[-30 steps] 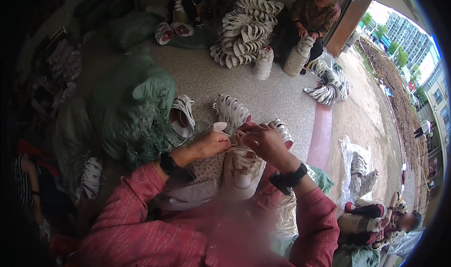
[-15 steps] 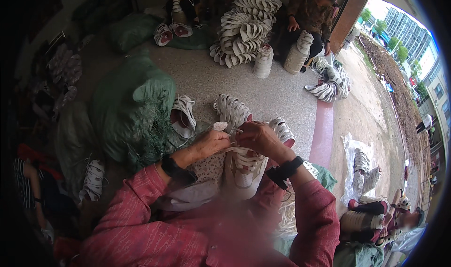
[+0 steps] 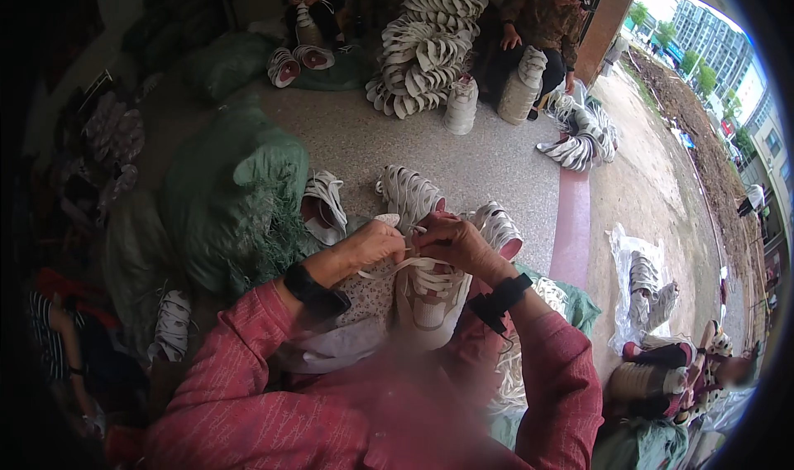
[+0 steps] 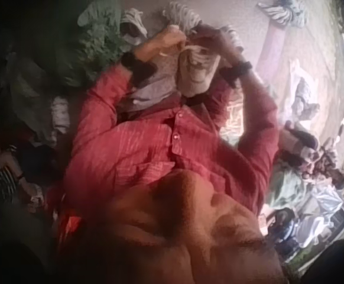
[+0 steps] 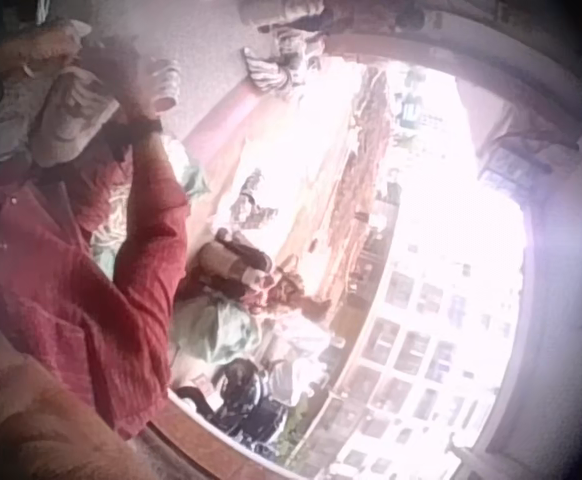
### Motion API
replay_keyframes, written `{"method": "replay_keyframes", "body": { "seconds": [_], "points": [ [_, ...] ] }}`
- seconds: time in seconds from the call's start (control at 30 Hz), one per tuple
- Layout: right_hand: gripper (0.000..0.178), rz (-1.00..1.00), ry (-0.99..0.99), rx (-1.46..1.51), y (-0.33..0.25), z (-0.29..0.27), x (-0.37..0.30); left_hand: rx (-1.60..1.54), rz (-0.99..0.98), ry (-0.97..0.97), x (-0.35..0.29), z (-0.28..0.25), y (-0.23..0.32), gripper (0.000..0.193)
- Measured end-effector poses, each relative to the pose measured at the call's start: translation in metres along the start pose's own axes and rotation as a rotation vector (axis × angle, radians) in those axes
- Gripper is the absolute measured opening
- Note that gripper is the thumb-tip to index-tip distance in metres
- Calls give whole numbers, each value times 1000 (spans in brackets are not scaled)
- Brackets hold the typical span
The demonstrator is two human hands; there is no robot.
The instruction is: The person sits on the floor and laces a white sneaker by hand, threading the laces through the eyelets and tying them. They handle the shoe and laces directly without tools, surrounded by piles of similar shoes and laces.
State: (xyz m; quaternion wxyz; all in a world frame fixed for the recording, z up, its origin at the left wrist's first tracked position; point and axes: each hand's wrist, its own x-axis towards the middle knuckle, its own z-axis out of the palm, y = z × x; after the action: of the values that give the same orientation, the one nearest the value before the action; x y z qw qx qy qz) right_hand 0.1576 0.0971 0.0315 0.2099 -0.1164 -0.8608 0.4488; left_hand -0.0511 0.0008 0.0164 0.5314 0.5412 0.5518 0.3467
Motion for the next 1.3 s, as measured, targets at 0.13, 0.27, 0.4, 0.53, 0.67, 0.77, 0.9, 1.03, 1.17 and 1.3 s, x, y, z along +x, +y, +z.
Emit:
{"method": "replay_keyframes", "body": {
  "seconds": [0.13, 0.27, 0.4, 0.53, 0.67, 0.77, 0.9, 1.03, 1.17, 1.3],
  "points": [
    [18, 4, 16, -20, -4, 1, -1, -89, 7, -26, 4, 0, -11, 17],
    [15, -30, 37, -94, 3, -3, -8, 15, 300, -34, 17, 5, -24, 19],
    [8, -49, 76, -175, 29, 1, -10, -103, 88, -67, 27, 8, -28, 25],
    [13, 53, 89, -177, 40, 18, 8, -73, -140, -20, 2, -4, 4, 19],
    [24, 110, 231, -316, 64, 24, 5, -115, -153, -184, 10, -9, -5, 25],
    [27, 62, 225, -294, 76, 28, 4, -99, -146, -359, 22, -6, -3, 23],
    [25, -20, 346, -343, 82, 48, 10, -53, -322, -358, 42, 35, 18, 22],
    [27, -50, 335, -294, 62, 31, -2, -4, -422, -392, 74, 73, 37, 21],
    [29, -58, 265, -273, 44, 19, -8, 43, -482, -431, 103, 105, 52, 20],
    [31, -107, 214, -269, 50, 16, 2, 85, -539, -453, 127, 131, 64, 19]
  ]
}}
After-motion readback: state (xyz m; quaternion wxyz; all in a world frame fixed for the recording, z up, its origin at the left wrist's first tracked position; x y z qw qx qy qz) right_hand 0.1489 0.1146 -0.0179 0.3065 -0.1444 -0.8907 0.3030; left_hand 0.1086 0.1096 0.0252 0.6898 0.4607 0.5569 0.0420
